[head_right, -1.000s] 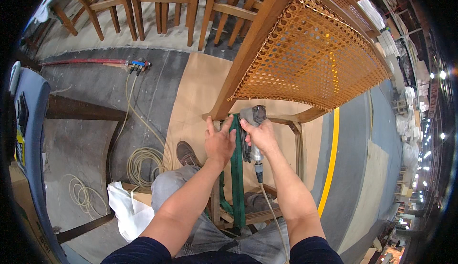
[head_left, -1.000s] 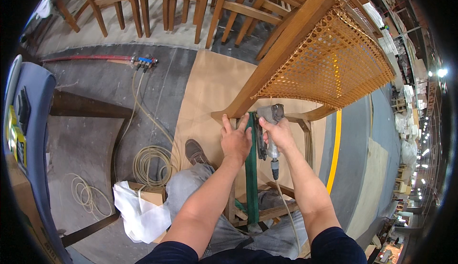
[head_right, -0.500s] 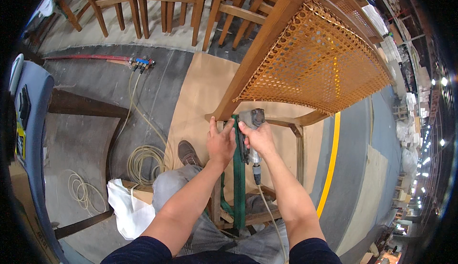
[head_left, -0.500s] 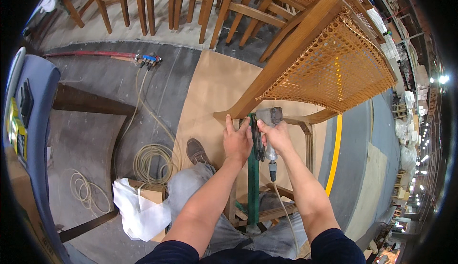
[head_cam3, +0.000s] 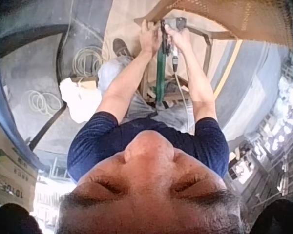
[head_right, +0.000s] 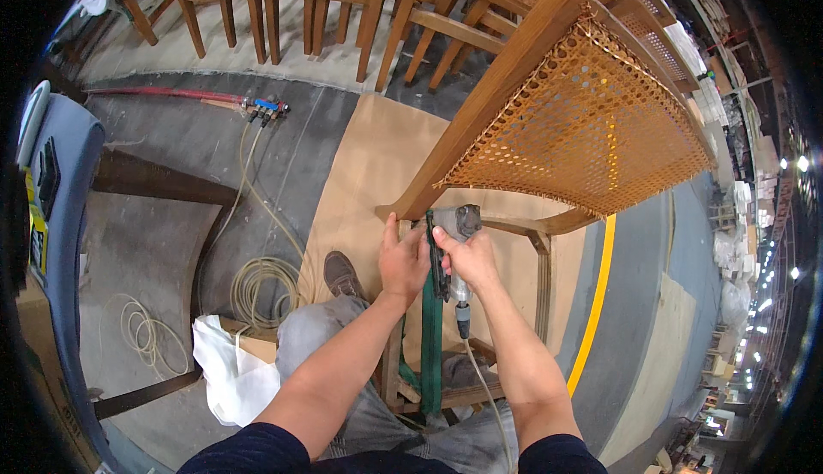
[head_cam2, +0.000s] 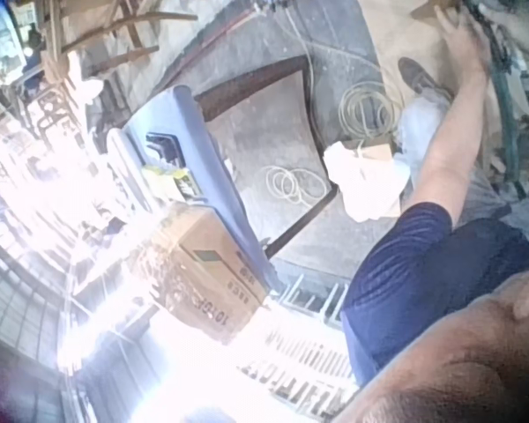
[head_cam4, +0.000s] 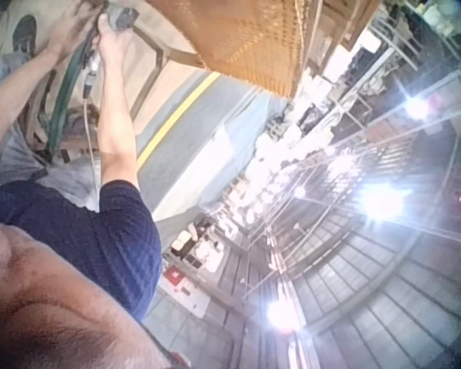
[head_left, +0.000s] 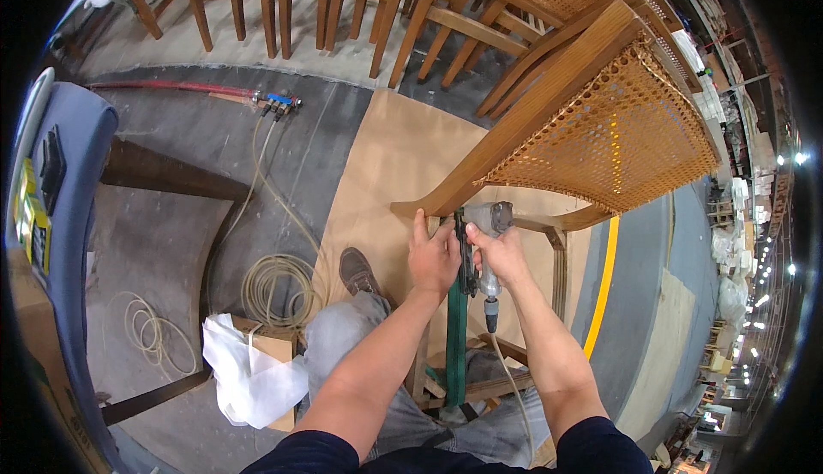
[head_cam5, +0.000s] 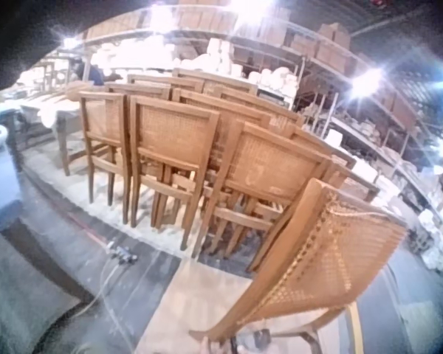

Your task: The person attaches green straps to the underside of a wooden chair seat using a pneumatic staple gun. They position each strap, secure it with staples, and repeat the process for multiple straps across the chair frame.

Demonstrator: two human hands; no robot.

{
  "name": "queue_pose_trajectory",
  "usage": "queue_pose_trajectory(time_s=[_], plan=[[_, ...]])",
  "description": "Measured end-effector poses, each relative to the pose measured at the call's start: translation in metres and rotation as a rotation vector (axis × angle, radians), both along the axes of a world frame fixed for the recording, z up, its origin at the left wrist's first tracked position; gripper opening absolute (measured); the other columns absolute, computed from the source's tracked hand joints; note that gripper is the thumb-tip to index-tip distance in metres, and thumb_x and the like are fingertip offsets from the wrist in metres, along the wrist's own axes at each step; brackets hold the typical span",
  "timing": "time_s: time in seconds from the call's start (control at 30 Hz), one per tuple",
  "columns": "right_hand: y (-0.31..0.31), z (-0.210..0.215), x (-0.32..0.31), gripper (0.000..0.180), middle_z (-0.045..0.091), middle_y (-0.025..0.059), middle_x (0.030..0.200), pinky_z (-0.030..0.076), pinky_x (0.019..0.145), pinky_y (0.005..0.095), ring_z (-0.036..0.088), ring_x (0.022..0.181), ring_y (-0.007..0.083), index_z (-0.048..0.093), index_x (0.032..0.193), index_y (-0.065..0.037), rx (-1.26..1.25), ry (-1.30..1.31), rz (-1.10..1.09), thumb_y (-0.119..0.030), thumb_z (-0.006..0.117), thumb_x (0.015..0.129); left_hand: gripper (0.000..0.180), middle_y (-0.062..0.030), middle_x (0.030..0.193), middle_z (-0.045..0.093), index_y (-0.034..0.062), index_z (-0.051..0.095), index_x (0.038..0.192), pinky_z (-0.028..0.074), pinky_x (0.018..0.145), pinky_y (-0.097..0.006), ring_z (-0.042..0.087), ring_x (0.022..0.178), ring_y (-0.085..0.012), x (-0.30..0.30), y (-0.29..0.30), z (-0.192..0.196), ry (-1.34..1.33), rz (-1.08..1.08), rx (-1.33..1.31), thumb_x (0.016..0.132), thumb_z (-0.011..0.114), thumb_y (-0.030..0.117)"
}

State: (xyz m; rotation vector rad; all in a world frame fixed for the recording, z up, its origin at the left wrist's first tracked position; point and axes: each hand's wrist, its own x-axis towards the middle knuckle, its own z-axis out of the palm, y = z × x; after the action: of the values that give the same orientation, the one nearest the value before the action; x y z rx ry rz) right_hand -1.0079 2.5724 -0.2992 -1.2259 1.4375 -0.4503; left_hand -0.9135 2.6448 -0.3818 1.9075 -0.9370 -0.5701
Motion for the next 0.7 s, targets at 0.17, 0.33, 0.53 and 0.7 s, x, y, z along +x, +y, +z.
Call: queue_pose_trajectory(time_s=[0.17,0.33,0.53,0.7], plan=[[-0.001,0.000,-0.005,0.033,0.061,0.0045,0.058,0.045,0.042,0.0297,0.056,0.045,0.0135,0.070,0.083,0.001,0.006,0.053,0.009,-0.029,0.080,0.091,0.028,-0.0275,0.155,0.040,0.0188,0.075,0.120,0.049,0.104,-0.048,0.055,0.126,-0.0476,0.000,0.001,-0.002,-0.033,0.010,-0.017,0.095,0.064,0.023],[0.002,-0.003,-0.013,0.032,0.061,0.0047,0.058,0.045,0.042,0.0298,0.056,0.045,0.0135,0.070,0.081,0.001,-0.008,0.038,-0.015,-0.028,0.080,0.091,0.027,-0.0289,0.153,0.042,0.0174,0.075,0.118,0.049,0.104,-0.048,0.054,0.127,-0.0481,-0.003,0.003,0.001,0.019,0.008,0.005,0.094,0.064,0.022],[0.002,0.008,-0.019,0.029,0.064,0.0052,0.067,0.045,0.043,0.0301,0.056,0.047,0.0133,0.070,0.088,0.001,-0.007,0.042,-0.051,-0.026,0.079,0.091,0.027,-0.0335,0.149,0.044,0.0134,0.076,0.117,0.048,0.106,-0.048,0.053,0.129,-0.0490,-0.006,0.000,-0.002,0.007,0.021,-0.048,0.093,0.064,0.018],[0.026,0.059,-0.057,0.030,0.066,0.0053,0.076,0.046,0.044,0.0306,0.058,0.050,0.0133,0.068,0.102,0.000,-0.023,-0.068,-0.136,-0.026,0.079,0.092,0.029,-0.0349,0.149,0.044,0.0112,0.076,0.118,0.044,0.112,-0.047,0.049,0.134,-0.0502,-0.003,-0.003,-0.009,0.070,0.009,-0.109,0.092,0.065,0.017]])
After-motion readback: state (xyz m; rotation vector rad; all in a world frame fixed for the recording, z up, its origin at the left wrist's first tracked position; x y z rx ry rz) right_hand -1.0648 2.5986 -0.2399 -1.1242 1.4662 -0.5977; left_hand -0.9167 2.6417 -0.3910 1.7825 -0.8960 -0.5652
